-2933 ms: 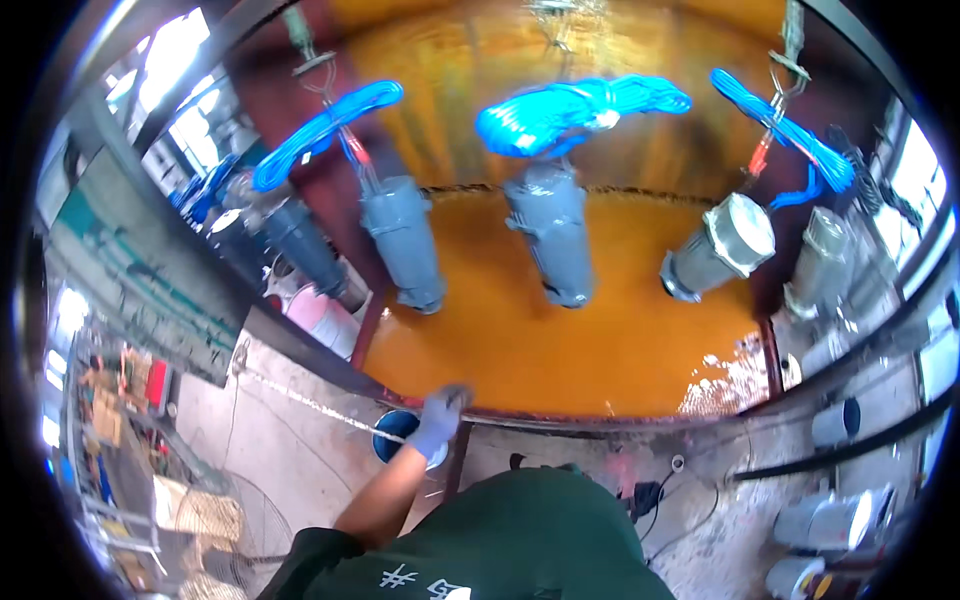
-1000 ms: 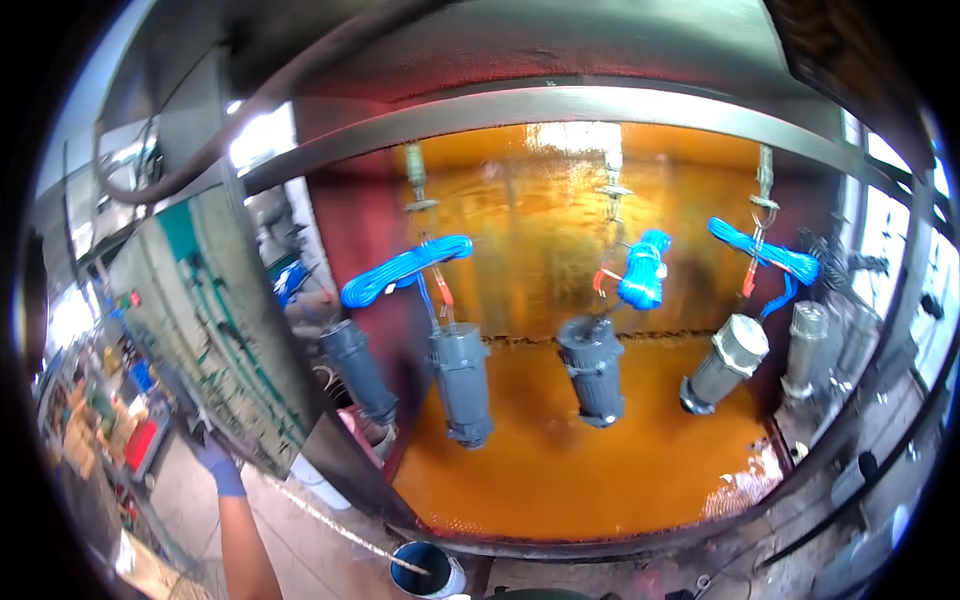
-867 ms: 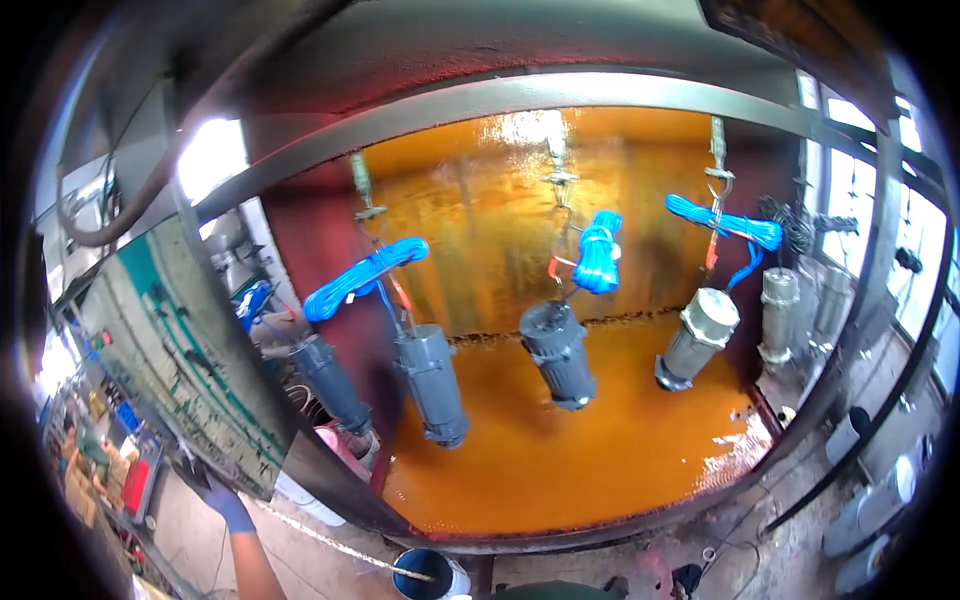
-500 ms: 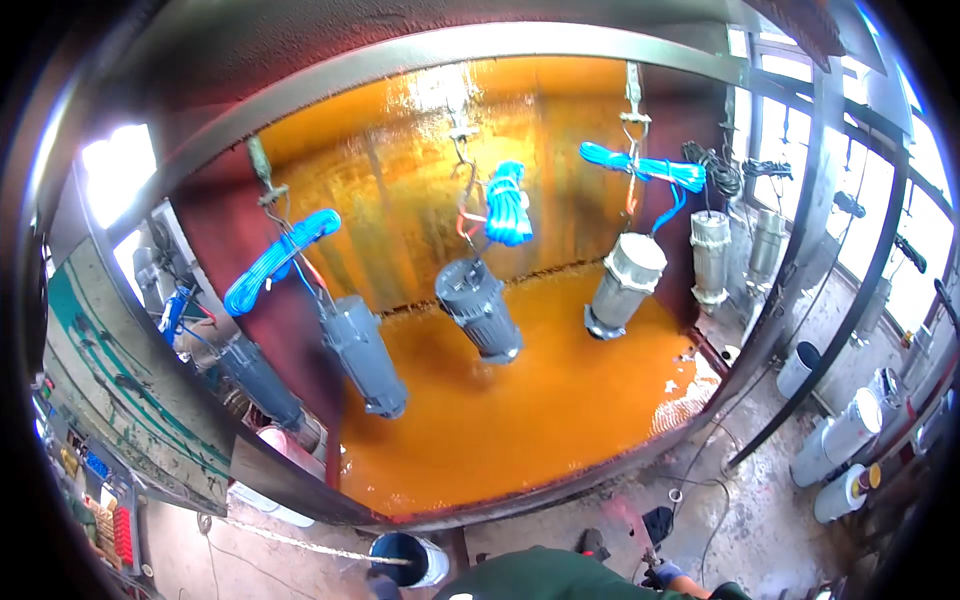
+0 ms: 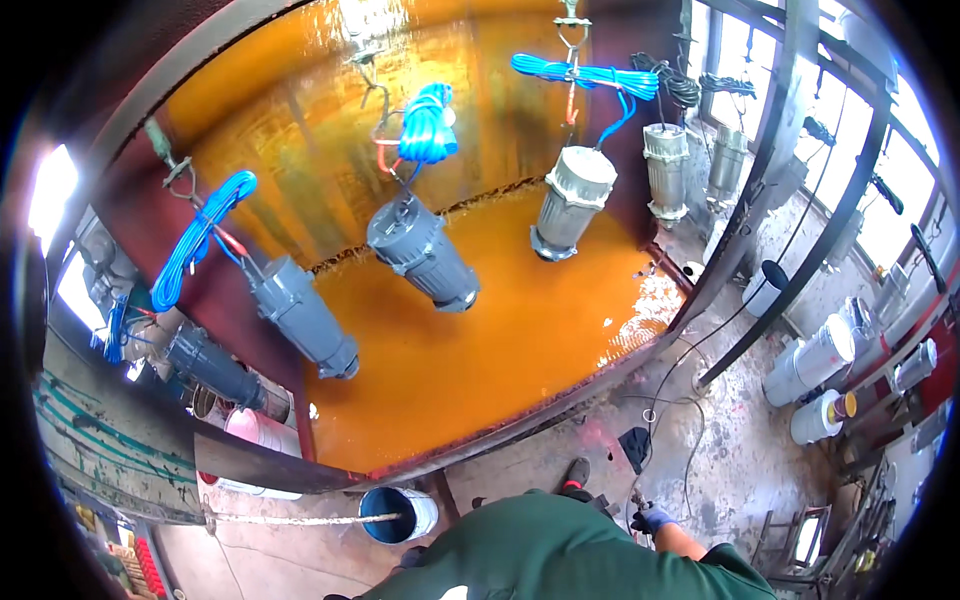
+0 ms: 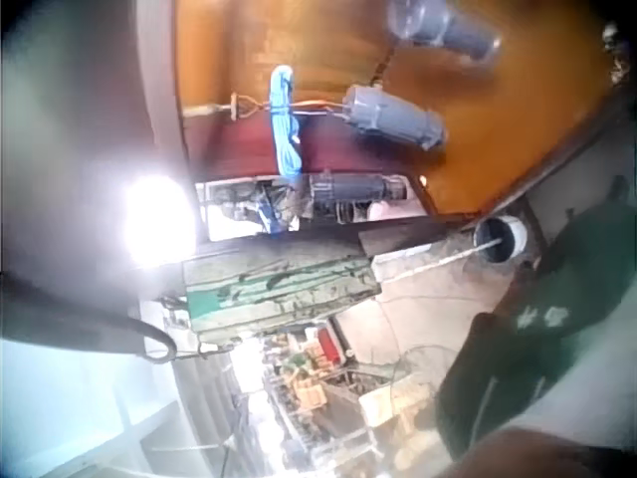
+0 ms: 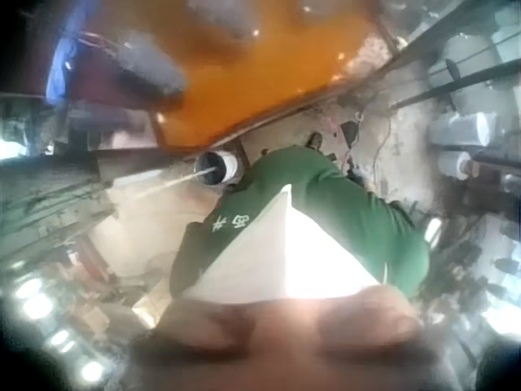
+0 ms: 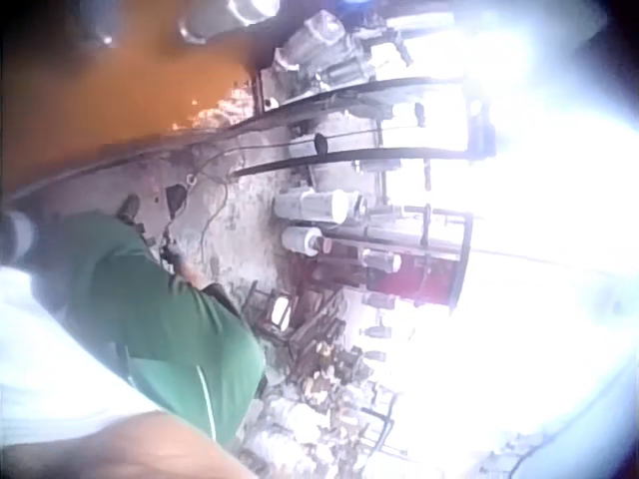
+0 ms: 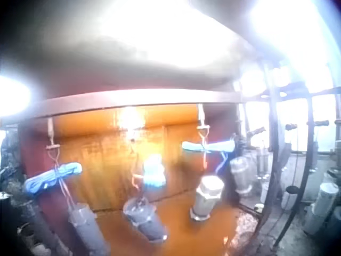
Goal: The person spray paints hanging metal motor parts with a spray gun while rotating them by hand, and presses buttons on an electrical control panel to advance the conveyor line.
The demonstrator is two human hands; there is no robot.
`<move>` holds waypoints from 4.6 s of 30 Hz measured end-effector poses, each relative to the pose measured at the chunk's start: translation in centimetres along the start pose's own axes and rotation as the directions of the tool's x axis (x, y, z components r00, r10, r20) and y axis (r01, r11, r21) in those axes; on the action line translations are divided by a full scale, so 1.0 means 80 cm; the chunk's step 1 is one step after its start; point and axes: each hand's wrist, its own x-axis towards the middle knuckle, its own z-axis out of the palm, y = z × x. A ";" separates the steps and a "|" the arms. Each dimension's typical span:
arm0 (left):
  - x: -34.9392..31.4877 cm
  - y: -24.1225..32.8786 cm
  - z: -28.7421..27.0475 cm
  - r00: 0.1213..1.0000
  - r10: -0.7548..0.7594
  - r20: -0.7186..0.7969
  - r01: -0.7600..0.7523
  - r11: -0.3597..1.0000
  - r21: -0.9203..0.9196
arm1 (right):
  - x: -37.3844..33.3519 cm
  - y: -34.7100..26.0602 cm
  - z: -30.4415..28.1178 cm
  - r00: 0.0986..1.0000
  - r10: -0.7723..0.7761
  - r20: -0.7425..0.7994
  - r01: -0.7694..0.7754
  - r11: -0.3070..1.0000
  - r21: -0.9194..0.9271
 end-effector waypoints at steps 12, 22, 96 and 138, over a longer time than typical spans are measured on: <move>0.082 0.082 -0.083 0.980 -0.171 -0.098 0.115 0.900 -0.421 | -0.030 -0.088 -0.019 1.000 -0.011 0.010 0.014 0.933 -0.360; 0.166 0.211 -0.201 0.986 -0.086 -0.143 0.080 0.996 -0.045 | 0.113 -0.057 -0.088 1.000 -0.007 -0.019 0.007 1.000 0.013; 0.265 0.830 -1.002 -0.155 0.406 -0.901 -0.682 0.615 0.395 | -0.097 -0.602 -0.238 0.469 -0.856 -0.215 0.880 0.474 0.033; 0.321 0.793 -1.028 -0.162 0.325 -0.932 -0.590 0.725 0.355 | -0.160 -0.635 -0.260 0.121 -0.982 -0.147 0.991 0.113 0.067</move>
